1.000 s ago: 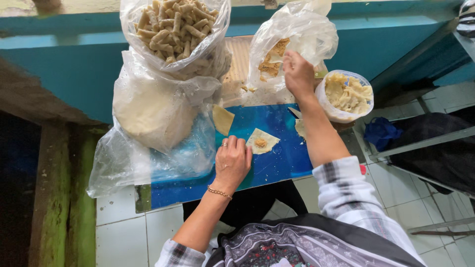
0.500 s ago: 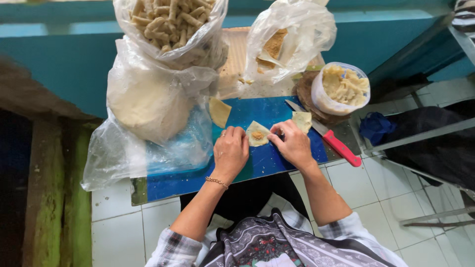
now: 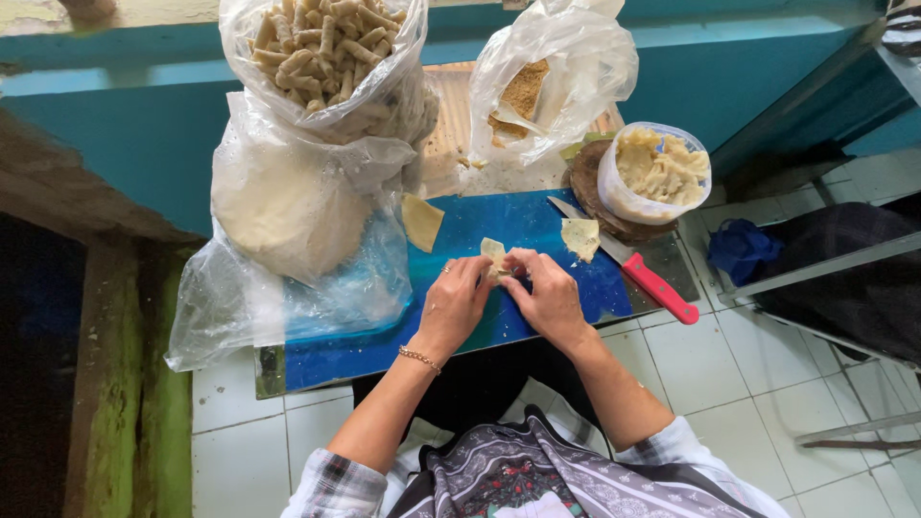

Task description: The person sits at a small table and folds square dough wrappers around spoonfuls of filling taken from a plastic container, pressing the edges closed and setting the finished parcels aside. Later they uncover a bag of round flat dough discs and handle and press one of the discs by hand.

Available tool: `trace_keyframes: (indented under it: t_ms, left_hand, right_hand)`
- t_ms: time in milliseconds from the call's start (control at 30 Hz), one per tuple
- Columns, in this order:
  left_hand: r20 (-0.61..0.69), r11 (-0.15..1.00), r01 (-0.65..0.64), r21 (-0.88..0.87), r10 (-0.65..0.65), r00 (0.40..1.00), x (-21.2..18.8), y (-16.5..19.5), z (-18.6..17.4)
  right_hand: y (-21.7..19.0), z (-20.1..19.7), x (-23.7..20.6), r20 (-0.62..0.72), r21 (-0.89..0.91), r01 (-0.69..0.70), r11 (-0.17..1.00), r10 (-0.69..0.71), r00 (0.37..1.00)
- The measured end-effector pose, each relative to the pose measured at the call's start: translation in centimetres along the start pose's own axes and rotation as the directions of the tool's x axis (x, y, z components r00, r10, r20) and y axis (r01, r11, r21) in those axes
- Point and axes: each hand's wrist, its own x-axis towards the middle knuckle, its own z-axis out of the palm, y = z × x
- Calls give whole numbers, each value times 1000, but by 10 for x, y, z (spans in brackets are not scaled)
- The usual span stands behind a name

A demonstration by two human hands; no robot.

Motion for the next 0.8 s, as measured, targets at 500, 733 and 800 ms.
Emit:
trace_keyframes:
  t_ms: [500, 733, 800]
  left_hand:
    - [41, 996, -20, 90, 16, 999, -4, -8, 6]
    - [28, 990, 139, 17, -140, 990, -18, 8, 2]
    - [29, 973, 231, 31, -232, 972, -12, 7, 4]
  right_hand:
    - [15, 7, 0, 106, -85, 222, 971, -213, 971]
    - [10, -7, 6, 305, 29, -66, 997, 54, 951]
    - [9, -6, 14, 316, 60, -178, 982, 151, 937]
